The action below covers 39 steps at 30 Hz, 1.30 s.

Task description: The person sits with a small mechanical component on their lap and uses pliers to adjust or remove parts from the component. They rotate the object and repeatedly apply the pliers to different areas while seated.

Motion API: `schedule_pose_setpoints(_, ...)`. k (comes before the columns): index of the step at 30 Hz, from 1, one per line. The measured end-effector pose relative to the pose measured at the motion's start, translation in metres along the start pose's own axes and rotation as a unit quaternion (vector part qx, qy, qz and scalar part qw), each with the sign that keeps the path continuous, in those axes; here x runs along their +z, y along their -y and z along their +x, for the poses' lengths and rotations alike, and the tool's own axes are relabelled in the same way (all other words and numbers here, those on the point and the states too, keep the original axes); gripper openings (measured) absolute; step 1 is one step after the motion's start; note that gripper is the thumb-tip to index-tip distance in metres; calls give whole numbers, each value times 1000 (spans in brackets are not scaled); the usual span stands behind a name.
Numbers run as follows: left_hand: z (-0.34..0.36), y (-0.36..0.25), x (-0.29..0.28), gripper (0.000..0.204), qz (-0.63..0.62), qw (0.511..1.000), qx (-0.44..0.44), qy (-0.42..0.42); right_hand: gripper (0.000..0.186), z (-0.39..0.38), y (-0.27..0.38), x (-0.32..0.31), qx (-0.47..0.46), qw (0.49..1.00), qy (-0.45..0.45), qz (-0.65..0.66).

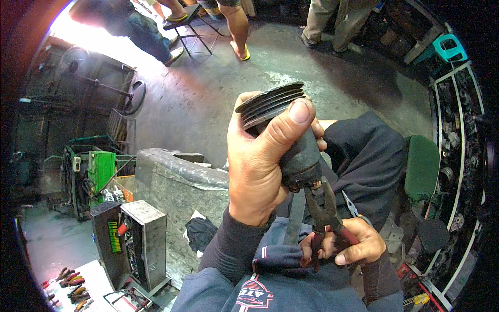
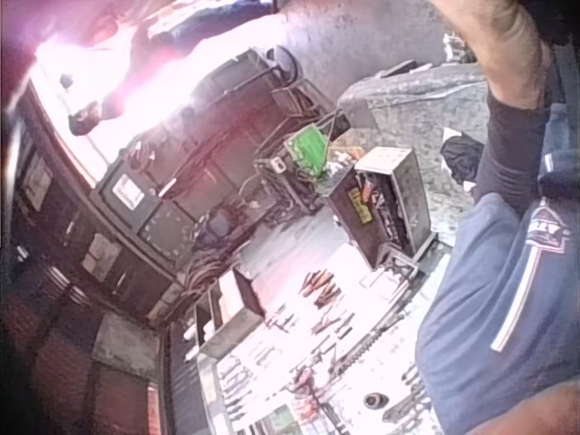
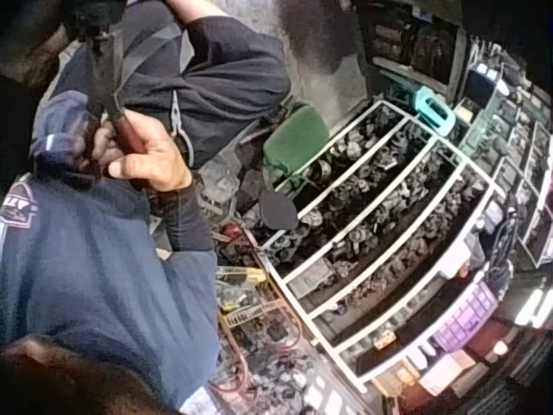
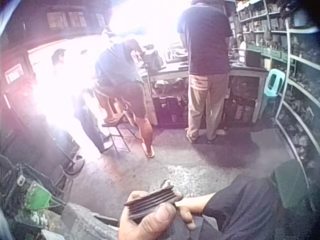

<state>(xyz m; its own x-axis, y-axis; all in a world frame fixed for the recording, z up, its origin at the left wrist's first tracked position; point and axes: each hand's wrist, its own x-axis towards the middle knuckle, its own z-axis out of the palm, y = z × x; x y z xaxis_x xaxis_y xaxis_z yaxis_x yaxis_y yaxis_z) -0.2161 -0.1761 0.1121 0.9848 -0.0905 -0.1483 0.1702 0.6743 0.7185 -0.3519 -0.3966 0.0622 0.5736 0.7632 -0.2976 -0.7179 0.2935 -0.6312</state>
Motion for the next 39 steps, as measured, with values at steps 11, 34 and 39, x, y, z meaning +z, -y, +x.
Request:
schedule_pose_setpoints(11, -3, -5, 5, 50, 147, 988, 44, -19, 44, 10, 2, 25, -5, 997, -73, 10)
schedule_pose_setpoints(34, 18, 0, 4, 46, 90, 992, 65, -65, 57, -11, -11, 27, -86, 838, -260, -472)
schedule_pose_setpoints(39, 12, -4, 2, 38, 42, 998, 27, -27, 49, -3, 1, 22, -30, 995, -86, -28)
